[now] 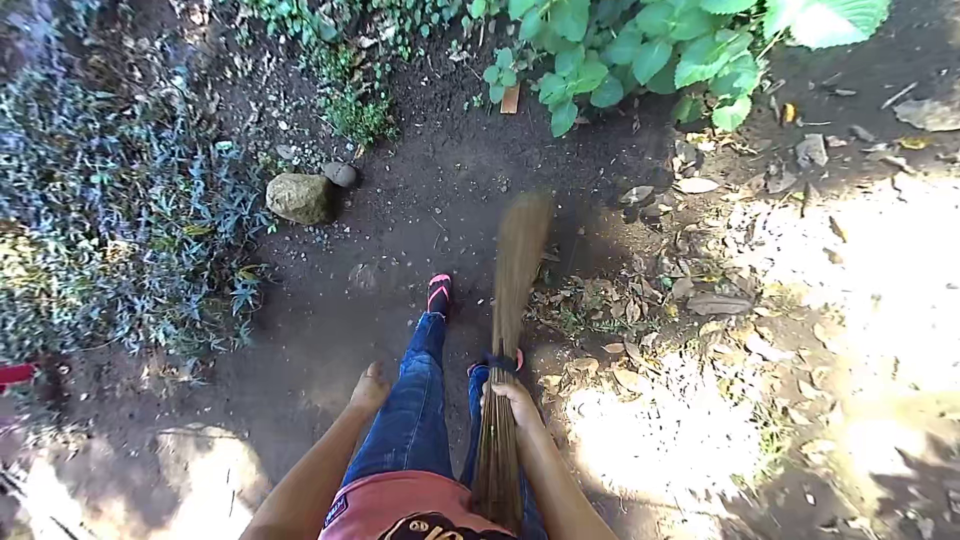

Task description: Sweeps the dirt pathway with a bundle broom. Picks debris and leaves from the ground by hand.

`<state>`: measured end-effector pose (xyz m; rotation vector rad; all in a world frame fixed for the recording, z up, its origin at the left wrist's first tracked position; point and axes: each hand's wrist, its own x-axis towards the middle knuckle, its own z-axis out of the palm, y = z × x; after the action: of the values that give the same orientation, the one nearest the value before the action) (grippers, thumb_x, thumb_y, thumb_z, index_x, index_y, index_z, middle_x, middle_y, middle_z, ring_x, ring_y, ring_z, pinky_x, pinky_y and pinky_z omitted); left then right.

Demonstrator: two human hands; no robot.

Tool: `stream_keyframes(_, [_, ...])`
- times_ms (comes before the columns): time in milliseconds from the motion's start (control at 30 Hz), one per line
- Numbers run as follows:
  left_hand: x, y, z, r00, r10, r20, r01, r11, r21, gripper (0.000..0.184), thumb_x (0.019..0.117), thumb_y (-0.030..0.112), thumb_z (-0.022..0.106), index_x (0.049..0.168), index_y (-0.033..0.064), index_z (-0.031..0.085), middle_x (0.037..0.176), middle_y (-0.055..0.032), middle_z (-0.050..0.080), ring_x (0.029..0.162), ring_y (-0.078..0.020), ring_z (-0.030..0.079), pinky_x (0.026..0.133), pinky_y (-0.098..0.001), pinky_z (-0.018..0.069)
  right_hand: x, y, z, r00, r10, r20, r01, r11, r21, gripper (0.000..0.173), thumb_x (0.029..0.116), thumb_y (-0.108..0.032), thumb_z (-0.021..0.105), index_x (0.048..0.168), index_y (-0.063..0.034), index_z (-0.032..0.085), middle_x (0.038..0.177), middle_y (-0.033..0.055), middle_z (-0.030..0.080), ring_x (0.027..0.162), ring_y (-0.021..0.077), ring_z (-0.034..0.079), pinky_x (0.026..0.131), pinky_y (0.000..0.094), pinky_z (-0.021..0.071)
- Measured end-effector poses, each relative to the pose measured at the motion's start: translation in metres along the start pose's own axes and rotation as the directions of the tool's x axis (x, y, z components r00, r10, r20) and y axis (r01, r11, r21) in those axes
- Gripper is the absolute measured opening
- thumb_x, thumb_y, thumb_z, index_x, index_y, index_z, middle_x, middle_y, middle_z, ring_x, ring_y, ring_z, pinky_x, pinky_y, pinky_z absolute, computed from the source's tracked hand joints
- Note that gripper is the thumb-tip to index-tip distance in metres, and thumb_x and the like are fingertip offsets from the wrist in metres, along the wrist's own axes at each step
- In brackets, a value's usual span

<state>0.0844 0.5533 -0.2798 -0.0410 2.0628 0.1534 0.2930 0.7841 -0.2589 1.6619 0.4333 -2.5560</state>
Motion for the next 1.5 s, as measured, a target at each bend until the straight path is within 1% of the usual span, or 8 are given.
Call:
stream_keyframes(167, [-0.006, -0.004, 0.003, 1.000, -0.014, -0.009, 0.014, 0.999, -0.045, 0.064, 0.1021, 0.017, 0.062, 0.157, 0.0027, 0.032, 0.152, -0.0282, 0.045, 0.131, -0.0409, 0.056, 0.110, -0.0524, 0.0462, 0.000, -0.006, -0.073, 0.946, 0.222, 0.236, -0.262, 0.953, 0.154, 0.024, 0.0980, -0.018, 0.037, 0.097, -0.0073, 0.059, 0.080, 0.0079, 0.069, 0.063, 0.0150, 0.067, 0.054, 0.0283, 0.0564])
stream_keyframes(333, [-0.003, -0.023, -0.006, 1.000, -0.015, -0.008, 0.015, 0.999, -0.028, 0.065, 0.1017, 0.019, 0.063, 0.157, 0.0045, 0.033, 0.152, -0.0287, 0.044, 0.130, -0.0409, 0.057, 0.109, -0.0523, 0.0478, -0.017, -0.101, -0.153, 0.842, -0.383, -0.380, 0.321, 0.921, -0.218, 0.027, 0.1093, -0.021, 0.031, 0.099, -0.0107, 0.053, 0.069, -0.0064, 0.060, 0.054, -0.0006, 0.058, 0.049, 0.0162, 0.0512])
stream_keyframes(500, [0.004, -0.019, -0.004, 0.998, -0.056, 0.008, 0.056, 0.998, 0.022, 0.064, 0.1028, 0.017, 0.061, 0.157, 0.0025, 0.031, 0.152, -0.0283, 0.045, 0.136, -0.0420, 0.052, 0.113, -0.0547, 0.0428, 0.030, -0.138, -0.211, 0.501, -0.632, -0.592, 0.516, 0.767, -0.382, 0.085, 0.0831, 0.004, 0.069, 0.156, -0.0031, 0.026, 0.135, 0.0214, 0.054, 0.110, 0.0233, 0.062, 0.089, 0.0414, 0.0567])
stream_keyframes(767, [0.010, 0.014, 0.003, 0.997, -0.006, 0.082, -0.002, 0.995, 0.103, 0.065, 0.1023, 0.015, 0.061, 0.158, 0.0020, 0.030, 0.150, -0.0285, 0.047, 0.134, -0.0421, 0.053, 0.112, -0.0548, 0.0432, -0.073, -0.056, -0.115, 0.994, -0.086, -0.068, 0.083, 0.996, -0.035, 0.035, 0.0757, -0.007, 0.060, 0.110, -0.0061, 0.055, 0.078, 0.0040, 0.067, 0.063, 0.0137, 0.065, 0.056, 0.0302, 0.0570])
stream_keyframes(933, [0.006, 0.032, -0.003, 0.994, 0.013, 0.111, -0.029, 0.989, 0.144, 0.066, 0.1029, 0.015, 0.061, 0.159, 0.0025, 0.028, 0.149, -0.0291, 0.049, 0.133, -0.0435, 0.054, 0.110, -0.0559, 0.0438, -0.033, 0.010, -0.072, 0.906, 0.366, 0.214, -0.362, 0.930, -0.058, 0.020, 0.1039, -0.014, 0.036, 0.109, -0.0068, 0.054, 0.080, 0.0052, 0.066, 0.064, 0.0130, 0.064, 0.058, 0.0275, 0.0552])
stream_keyframes(1067, [0.009, 0.026, -0.020, 0.996, 0.034, 0.083, -0.044, 0.992, 0.118, 0.064, 0.1034, 0.015, 0.061, 0.158, 0.0022, 0.030, 0.147, -0.0297, 0.050, 0.131, -0.0425, 0.056, 0.110, -0.0559, 0.0450, -0.028, -0.013, -0.136, 0.983, 0.006, -0.185, -0.003, 1.000, 0.017, 0.025, 0.1065, -0.020, 0.041, 0.106, -0.0039, 0.060, 0.079, 0.0045, 0.065, 0.064, 0.0120, 0.062, 0.056, 0.0265, 0.0535])
stream_keyframes(1267, [0.013, 0.018, -0.022, 0.999, -0.025, 0.042, 0.019, 0.991, 0.134, 0.065, 0.1040, 0.015, 0.060, 0.159, 0.0016, 0.027, 0.145, -0.0314, 0.051, 0.132, -0.0448, 0.055, 0.110, -0.0587, 0.0429, 0.002, -0.095, -0.194, 0.719, -0.367, -0.591, 0.346, 0.926, -0.153, 0.050, 0.0917, 0.005, 0.062, 0.139, 0.0014, 0.047, 0.112, 0.0151, 0.063, 0.091, 0.0159, 0.064, 0.079, 0.0345, 0.0557])
stream_keyframes(1500, [0.018, 0.049, -0.010, 0.996, 0.066, 0.056, -0.073, 0.989, 0.127, 0.065, 0.1029, 0.014, 0.061, 0.158, -0.0004, 0.029, 0.147, -0.0318, 0.049, 0.131, -0.0445, 0.055, 0.109, -0.0568, 0.0455, -0.050, -0.059, -0.121, 0.913, -0.256, -0.318, 0.212, 0.963, -0.167, 0.068, 0.0752, 0.001, 0.065, 0.140, -0.0001, 0.042, 0.102, 0.0102, 0.063, 0.081, 0.0139, 0.065, 0.069, 0.0336, 0.0576])
